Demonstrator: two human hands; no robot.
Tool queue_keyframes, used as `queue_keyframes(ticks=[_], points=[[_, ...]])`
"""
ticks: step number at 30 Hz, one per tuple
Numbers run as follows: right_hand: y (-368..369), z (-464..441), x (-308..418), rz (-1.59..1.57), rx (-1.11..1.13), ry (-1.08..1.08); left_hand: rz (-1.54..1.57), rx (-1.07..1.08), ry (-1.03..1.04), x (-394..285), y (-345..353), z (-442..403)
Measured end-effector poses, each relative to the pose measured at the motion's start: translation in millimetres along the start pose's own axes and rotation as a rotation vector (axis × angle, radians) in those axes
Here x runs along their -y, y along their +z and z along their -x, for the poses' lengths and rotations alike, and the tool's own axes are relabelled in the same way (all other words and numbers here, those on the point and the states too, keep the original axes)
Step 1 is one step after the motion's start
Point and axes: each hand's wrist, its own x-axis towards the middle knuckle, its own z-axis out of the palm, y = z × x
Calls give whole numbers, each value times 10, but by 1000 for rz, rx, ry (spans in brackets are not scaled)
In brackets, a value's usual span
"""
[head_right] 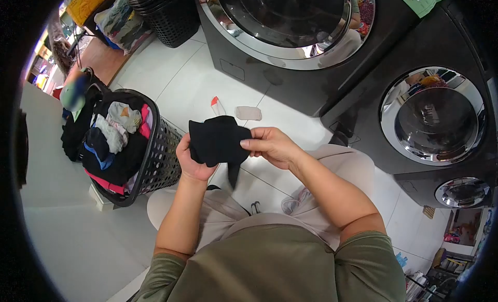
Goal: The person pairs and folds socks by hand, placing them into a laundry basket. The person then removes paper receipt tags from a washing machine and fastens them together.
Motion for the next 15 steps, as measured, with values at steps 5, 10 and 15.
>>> queue_keyframes(ticks=[5,10,15], points=[[78,56,285,174,-238,-359,-667,-537,420,-161,-231,-120],[38,117,331,656,-419,-632,-917,-522,390,-57,-272,-119],[79,193,430,55,-187,-475,-1401,-563,171,195,-264,-128]])
